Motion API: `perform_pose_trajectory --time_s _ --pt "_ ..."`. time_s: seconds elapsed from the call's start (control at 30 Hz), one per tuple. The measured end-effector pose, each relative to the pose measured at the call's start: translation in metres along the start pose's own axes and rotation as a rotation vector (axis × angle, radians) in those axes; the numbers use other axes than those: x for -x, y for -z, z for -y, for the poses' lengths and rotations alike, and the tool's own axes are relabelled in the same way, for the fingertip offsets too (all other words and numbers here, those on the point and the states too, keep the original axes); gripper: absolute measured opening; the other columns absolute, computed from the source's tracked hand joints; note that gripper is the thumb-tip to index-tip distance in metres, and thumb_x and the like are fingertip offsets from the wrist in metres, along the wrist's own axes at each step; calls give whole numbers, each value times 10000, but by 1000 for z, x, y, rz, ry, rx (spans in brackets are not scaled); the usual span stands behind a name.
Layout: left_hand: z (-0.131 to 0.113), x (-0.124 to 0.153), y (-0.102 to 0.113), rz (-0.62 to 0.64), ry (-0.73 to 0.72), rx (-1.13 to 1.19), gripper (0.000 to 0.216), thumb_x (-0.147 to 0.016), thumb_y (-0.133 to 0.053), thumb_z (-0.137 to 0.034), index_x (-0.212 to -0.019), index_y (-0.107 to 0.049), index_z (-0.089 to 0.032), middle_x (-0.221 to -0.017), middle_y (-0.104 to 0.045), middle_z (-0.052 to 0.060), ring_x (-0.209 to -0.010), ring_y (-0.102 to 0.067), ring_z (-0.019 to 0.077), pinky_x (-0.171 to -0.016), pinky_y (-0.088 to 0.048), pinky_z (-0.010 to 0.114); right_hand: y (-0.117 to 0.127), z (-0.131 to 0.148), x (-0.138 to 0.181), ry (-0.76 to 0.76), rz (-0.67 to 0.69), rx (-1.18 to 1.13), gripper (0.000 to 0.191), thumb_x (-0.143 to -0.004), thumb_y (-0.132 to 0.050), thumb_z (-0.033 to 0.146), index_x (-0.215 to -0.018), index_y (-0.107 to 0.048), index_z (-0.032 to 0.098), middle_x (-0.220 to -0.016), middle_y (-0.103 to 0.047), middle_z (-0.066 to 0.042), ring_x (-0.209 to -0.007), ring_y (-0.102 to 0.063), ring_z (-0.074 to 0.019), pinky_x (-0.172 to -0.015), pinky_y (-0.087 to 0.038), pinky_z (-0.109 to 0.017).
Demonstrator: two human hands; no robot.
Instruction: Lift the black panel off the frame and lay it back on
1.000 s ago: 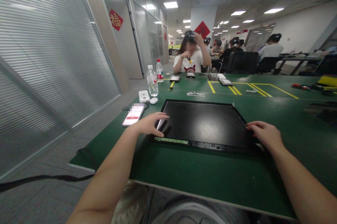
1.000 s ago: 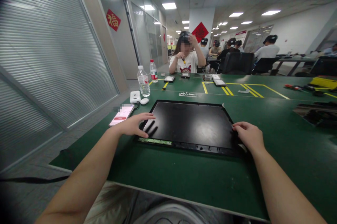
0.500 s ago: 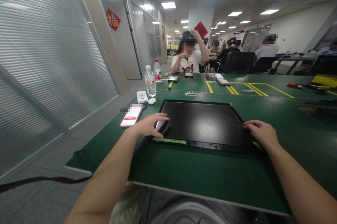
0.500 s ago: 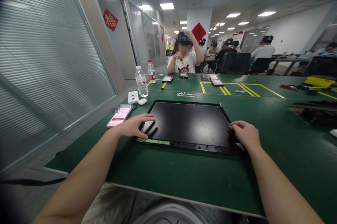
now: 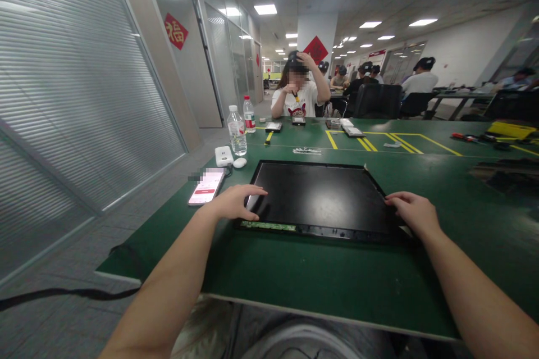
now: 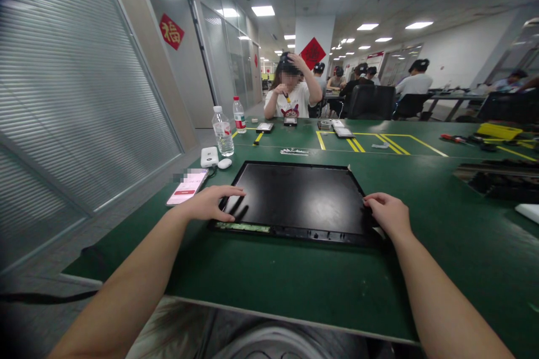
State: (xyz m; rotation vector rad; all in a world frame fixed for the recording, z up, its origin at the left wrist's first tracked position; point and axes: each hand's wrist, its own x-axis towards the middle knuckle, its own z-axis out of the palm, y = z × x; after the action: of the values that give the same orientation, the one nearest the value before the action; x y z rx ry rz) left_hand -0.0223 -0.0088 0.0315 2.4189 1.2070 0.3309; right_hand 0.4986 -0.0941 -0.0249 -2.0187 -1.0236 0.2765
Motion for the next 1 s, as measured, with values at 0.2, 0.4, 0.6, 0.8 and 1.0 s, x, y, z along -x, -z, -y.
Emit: perform_pose_trajectory --time_s 0.2,0.4,0.6,0.8,1.0 --pt "1 -1 -2 -1 22 24 745 -678 -931 -482 -1396 -802 -335 -1599 -698 59 -1485 -636 389 -1296 -429 454 1 -6 -5 17 22 49 210 -698 -656 393 -774 -811 274 -767 -799 -41 -622 -672 -237 -761 -562 -418" --pt "12 -11 -15 -192 122 58 672 -842 -784 -579 -1394 -791 -195 -1643 -617 193 -1500 -615 410 -1289 -457 473 5 3 0 -20 41 49 184 -697 -665 387 -760 -800 281 -744 -777 -42 -628 -672 -255 -798 -563 -443" --pt "27 -19 -26 -306 248 -5 501 -901 -747 -433 -1338 -820 -199 -1491 -714 191 -1450 -650 415 -1300 -448 493 10 15 6 -63 72 61 209 -720 -661 379 -781 -814 250 -769 -778 -70 -670 -676 -261 -809 -535 -421" --pt "25 -22 -26 -235 238 -176 447 -1002 -582 -255 -1362 -838 -182 -1466 -739 182 -1403 -694 368 -1267 -489 450 9 17 4 -61 63 119 219 -690 -652 396 -767 -812 268 -755 -779 -41 -690 -700 -271 -808 -518 -420" --pt "20 -29 -31 -176 210 -288 506 -977 -505 -96 -1348 -843 -153 -1468 -753 186 -1368 -709 337 -1234 -510 422 5 7 -2 -9 25 120 258 -667 -639 439 -764 -817 280 -743 -789 -32 -730 -722 -282 -784 -508 -419"
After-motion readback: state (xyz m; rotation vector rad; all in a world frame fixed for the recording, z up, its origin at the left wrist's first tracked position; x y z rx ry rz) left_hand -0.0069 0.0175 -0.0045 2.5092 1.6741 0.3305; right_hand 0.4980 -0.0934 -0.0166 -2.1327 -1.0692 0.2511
